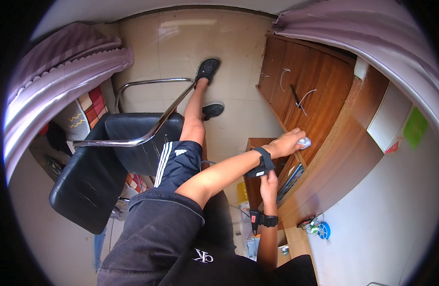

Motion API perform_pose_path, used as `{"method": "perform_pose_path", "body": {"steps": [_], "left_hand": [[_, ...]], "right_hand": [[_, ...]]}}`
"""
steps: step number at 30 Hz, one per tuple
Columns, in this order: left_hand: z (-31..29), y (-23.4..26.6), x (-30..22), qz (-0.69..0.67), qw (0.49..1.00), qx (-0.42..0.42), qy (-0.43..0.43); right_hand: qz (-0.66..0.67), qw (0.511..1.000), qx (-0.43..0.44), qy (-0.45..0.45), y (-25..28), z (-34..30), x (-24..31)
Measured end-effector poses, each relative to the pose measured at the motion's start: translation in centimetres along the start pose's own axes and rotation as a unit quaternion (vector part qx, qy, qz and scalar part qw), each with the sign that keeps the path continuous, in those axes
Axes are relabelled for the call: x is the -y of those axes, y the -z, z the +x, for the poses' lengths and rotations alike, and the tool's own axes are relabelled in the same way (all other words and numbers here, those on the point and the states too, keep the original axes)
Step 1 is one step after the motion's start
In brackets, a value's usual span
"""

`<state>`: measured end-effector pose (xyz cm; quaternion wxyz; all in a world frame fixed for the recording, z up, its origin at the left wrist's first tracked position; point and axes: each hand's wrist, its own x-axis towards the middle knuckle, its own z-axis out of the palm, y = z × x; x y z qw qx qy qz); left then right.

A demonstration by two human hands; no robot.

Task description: The person wipes the surface of a wooden desk and the interior of its drawers using a cloth, moving books and papers aside.

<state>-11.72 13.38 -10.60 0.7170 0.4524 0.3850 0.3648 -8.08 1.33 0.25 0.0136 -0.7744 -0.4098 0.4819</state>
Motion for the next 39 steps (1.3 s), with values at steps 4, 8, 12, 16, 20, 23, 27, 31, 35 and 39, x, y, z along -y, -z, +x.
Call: {"method": "perform_pose_path", "body": {"steps": [4, 8, 12, 16, 20, 23, 27, 31, 35, 39], "left_hand": [[-1.4, 0.5, 1.4, 0.050, 0.994, -0.054, 0.080], [-2.5, 1.5, 1.9, 0.049, 0.989, -0.060, 0.128], [-3.7, 3.7, 1.8, 0.062, 0.979, -0.118, 0.152], [-4.1, 5.8, 1.9, 0.072, 0.961, -0.193, 0.184], [-4.6, 7.0, 1.9, 0.050, 0.943, -0.270, 0.191], [-5.2, 7.4, 1.9, 0.001, 0.927, -0.301, 0.222], [-6.3, 5.9, 3.5, 0.027, 0.901, -0.393, 0.182], [-7.0, 4.5, 5.2, -0.029, 0.880, -0.433, 0.196], [-7.0, 3.8, 5.7, -0.073, 0.878, -0.425, 0.210], [-7.3, 4.6, 6.4, -0.079, 0.856, -0.456, 0.230]], "right_hand": [[-0.041, 0.994, 0.072, -0.068, -0.1, -1.5, 0.1], [-0.012, 0.994, 0.075, -0.076, -0.1, -2.3, 0.3], [0.004, 0.996, 0.075, -0.052, -0.6, -1.8, 1.0], [0.030, 0.996, 0.081, -0.007, -0.7, 0.2, 2.3], [0.008, 0.994, 0.106, 0.037, -0.6, 2.2, 1.8], [-0.001, 0.989, 0.126, 0.082, -0.4, 3.9, 0.8], [0.013, 0.986, 0.137, 0.096, 0.6, 6.0, -1.5], [0.076, 0.986, 0.135, 0.055, 1.7, 6.8, -3.2], [0.106, 0.983, 0.147, 0.028, 0.9, 7.3, -4.4], [0.122, 0.977, 0.172, 0.016, -1.6, 7.5, -6.1]]}}
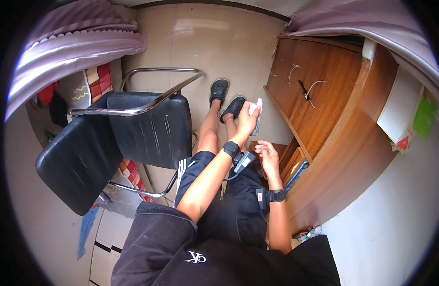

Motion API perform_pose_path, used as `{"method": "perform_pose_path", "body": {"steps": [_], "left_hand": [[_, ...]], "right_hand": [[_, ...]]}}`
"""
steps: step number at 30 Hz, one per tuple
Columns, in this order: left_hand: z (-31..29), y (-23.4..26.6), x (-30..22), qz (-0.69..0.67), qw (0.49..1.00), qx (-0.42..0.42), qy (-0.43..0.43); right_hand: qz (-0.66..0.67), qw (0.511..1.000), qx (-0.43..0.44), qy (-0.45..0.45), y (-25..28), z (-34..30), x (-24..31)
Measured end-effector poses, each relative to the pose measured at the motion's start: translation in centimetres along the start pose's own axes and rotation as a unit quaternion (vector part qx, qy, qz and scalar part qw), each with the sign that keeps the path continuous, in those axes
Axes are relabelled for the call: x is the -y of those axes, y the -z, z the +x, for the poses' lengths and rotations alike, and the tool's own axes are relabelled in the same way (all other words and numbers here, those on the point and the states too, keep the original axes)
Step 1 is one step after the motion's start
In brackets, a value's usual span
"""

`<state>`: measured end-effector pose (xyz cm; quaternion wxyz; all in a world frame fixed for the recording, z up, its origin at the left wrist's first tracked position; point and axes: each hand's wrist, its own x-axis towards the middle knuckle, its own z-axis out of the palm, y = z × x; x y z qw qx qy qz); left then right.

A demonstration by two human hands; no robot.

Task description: The person wipes the surface of a wooden desk and the interior of its drawers using a cloth, moving books and papers aside.

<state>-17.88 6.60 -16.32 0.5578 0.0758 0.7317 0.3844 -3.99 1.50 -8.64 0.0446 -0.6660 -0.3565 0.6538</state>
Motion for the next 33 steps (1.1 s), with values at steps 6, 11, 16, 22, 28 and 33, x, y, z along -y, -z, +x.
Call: {"method": "perform_pose_path", "body": {"steps": [6, 11, 16, 22, 28, 33], "left_hand": [[0.7, 1.5, 1.0, -0.082, 0.996, -0.016, 0.043], [2.3, 3.6, 2.6, -0.135, 0.986, -0.017, 0.094], [4.8, 6.4, 5.5, -0.172, 0.978, -0.021, 0.120], [5.7, 9.2, 3.6, -0.179, 0.972, -0.047, 0.147], [6.7, 9.4, 3.8, -0.186, 0.969, -0.058, 0.150], [7.1, 8.6, 4.7, -0.165, 0.977, -0.034, 0.130]], "right_hand": [[0.067, 0.993, -0.038, -0.095, -2.0, 5.1, -0.6], [0.159, 0.971, -0.168, -0.055, -0.2, 18.9, 2.0], [0.149, 0.954, -0.239, -0.100, 3.1, 30.6, 3.9], [0.114, 0.964, -0.194, -0.141, 2.8, 33.0, 3.8], [-0.133, 0.917, -0.346, 0.146, 1.1, 29.7, 3.4], [-0.079, 0.934, -0.341, 0.077, 0.2, 27.8, 6.2]]}}
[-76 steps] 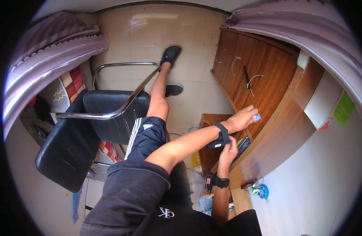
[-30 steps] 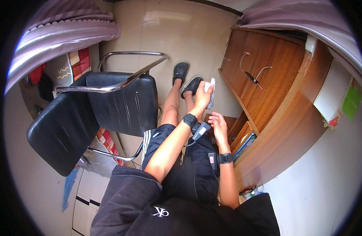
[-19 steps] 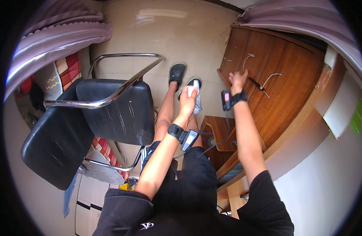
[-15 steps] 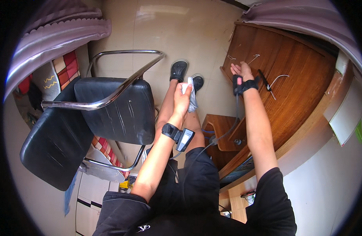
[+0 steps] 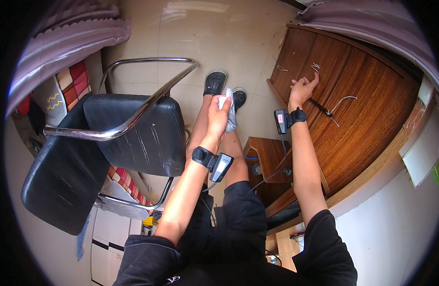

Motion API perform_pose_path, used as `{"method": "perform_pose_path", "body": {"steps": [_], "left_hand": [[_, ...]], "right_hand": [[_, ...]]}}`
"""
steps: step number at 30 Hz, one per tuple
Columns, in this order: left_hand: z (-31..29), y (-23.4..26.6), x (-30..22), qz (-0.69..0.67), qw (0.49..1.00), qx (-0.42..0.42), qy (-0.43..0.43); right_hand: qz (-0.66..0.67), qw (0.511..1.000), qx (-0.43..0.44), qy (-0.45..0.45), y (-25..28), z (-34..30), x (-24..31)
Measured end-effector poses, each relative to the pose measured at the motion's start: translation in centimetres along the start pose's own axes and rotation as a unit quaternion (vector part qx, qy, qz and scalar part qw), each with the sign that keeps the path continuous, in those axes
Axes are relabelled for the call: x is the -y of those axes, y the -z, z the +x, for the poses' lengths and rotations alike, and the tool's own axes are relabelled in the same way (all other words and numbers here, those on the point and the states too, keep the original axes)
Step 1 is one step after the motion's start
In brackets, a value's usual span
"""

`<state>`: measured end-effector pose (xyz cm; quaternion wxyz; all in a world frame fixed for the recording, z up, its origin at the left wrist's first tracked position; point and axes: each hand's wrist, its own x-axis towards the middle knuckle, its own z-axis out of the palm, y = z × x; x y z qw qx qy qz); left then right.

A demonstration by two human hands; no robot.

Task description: The person wipes the surface of a wooden desk and the interior of its drawers using a cloth, moving books and papers aside.

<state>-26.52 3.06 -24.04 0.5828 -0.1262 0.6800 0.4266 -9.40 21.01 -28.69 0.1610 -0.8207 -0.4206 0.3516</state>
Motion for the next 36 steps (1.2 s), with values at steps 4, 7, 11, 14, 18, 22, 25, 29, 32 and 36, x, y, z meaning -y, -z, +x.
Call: {"method": "perform_pose_path", "body": {"steps": [4, 7, 11, 14, 18, 22, 25, 29, 32, 36], "left_hand": [[0.4, -0.8, -0.1, -0.025, 0.999, 0.020, 0.005], [0.6, -1.2, -0.9, -0.033, 0.999, 0.005, 0.013], [0.7, -0.9, -1.4, -0.029, 1.000, 0.004, 0.001], [0.5, -0.7, -2.0, -0.012, 1.000, 0.008, 0.015], [0.4, -0.5, -2.5, 0.007, 1.000, 0.010, 0.008], [1.0, 0.1, -4.0, -0.036, 0.998, 0.017, 0.046], [4.3, 2.2, -2.9, 0.000, 1.000, 0.006, -0.011], [4.9, 1.6, -6.6, 0.038, 0.998, 0.002, -0.041], [5.8, 0.3, -7.9, 0.076, 0.995, 0.004, -0.065], [7.0, -2.2, -7.9, 0.087, 0.993, 0.033, -0.075]], "right_hand": [[0.250, 0.968, -0.033, -0.005, -1.0, 0.8, -0.1], [0.454, 0.888, -0.045, -0.064, -0.8, 1.8, 0.8], [0.809, 0.481, -0.083, -0.326, 1.4, 5.9, 0.7], [0.829, 0.433, -0.039, -0.352, 2.0, 6.2, 0.4], [0.879, 0.366, 0.137, -0.272, 1.9, 5.2, -1.6], [0.849, 0.426, 0.143, -0.277, 0.1, 1.8, -1.1], [0.856, 0.409, 0.147, -0.279, 0.2, 1.3, -0.4], [0.862, 0.405, 0.120, -0.282, 0.6, 1.0, -0.5], [0.869, 0.390, 0.119, -0.279, 0.0, 0.7, -0.1], [0.888, 0.366, 0.101, -0.260, -0.5, -0.2, 0.4]]}}
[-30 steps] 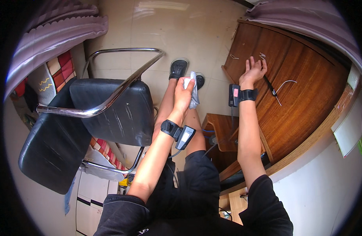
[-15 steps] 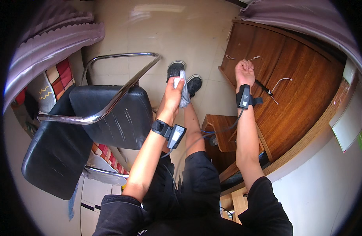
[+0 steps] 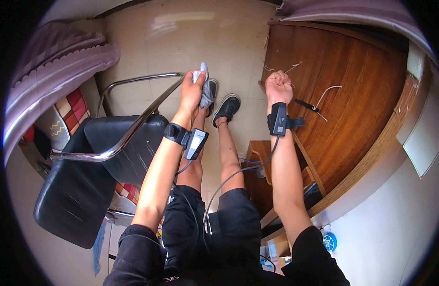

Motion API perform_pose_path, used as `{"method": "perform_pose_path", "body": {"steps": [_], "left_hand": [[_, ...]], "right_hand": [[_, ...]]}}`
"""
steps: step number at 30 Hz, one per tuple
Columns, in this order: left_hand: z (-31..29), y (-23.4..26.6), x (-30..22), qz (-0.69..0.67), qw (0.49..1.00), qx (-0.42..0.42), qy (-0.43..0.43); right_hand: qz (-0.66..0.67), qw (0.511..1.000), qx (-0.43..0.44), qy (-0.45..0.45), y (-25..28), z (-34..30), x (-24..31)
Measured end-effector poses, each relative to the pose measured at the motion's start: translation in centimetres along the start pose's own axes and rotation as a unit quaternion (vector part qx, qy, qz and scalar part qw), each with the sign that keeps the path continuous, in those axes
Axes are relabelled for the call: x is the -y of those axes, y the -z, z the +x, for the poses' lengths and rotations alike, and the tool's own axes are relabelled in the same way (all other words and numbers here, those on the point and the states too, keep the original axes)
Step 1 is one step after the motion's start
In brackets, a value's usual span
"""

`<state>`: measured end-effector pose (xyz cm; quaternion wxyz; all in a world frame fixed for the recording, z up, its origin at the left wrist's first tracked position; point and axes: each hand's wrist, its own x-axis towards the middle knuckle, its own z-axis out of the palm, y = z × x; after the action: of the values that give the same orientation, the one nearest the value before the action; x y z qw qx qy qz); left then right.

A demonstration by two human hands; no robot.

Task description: The person wipes the surface of a wooden desk and the interior of its drawers using a cloth, moving books and papers aside.

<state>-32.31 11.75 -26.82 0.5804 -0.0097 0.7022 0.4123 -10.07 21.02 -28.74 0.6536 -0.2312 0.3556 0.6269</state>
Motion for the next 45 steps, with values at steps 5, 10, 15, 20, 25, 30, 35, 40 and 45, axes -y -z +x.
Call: {"method": "perform_pose_path", "body": {"steps": [5, 10, 15, 20, 25, 30, 35, 40, 45], "left_hand": [[0.0, -3.9, -0.3, 0.004, 0.999, 0.045, 0.017], [-1.3, -6.6, -2.4, 0.067, 0.996, 0.064, -0.013], [-3.2, -7.4, -4.3, -0.001, 0.997, 0.077, 0.017], [-4.0, -9.3, -5.0, -0.077, 0.988, 0.121, 0.065], [-2.9, -10.2, -4.8, -0.089, 0.981, 0.142, 0.099], [-2.1, -11.3, -7.3, -0.061, 0.978, 0.177, 0.097], [2.3, -10.0, -7.6, -0.064, 0.982, 0.176, 0.028], [6.2, -10.7, -8.6, -0.096, 0.967, 0.235, 0.008], [5.3, -14.1, -8.3, 0.006, 0.956, 0.220, -0.193]], "right_hand": [[-0.008, 0.999, -0.021, 0.034, 0.3, -0.6, -0.1], [0.012, 0.992, -0.092, -0.082, 2.0, -0.1, 4.4], [-0.092, 0.985, -0.116, -0.086, 3.0, -2.0, 6.6], [-0.276, 0.955, -0.107, -0.036, 1.8, -1.0, 4.9], [-0.275, 0.955, -0.105, 0.046, 4.8, -1.0, 0.4], [-0.377, 0.918, -0.088, 0.092, 10.8, -0.5, -4.9], [-0.208, 0.975, -0.061, 0.047, 10.3, -0.8, -7.5], [-0.431, 0.902, -0.005, -0.003, 9.1, -4.5, -6.5], [-0.488, 0.866, 0.031, 0.102, 9.3, -9.5, -5.7]]}}
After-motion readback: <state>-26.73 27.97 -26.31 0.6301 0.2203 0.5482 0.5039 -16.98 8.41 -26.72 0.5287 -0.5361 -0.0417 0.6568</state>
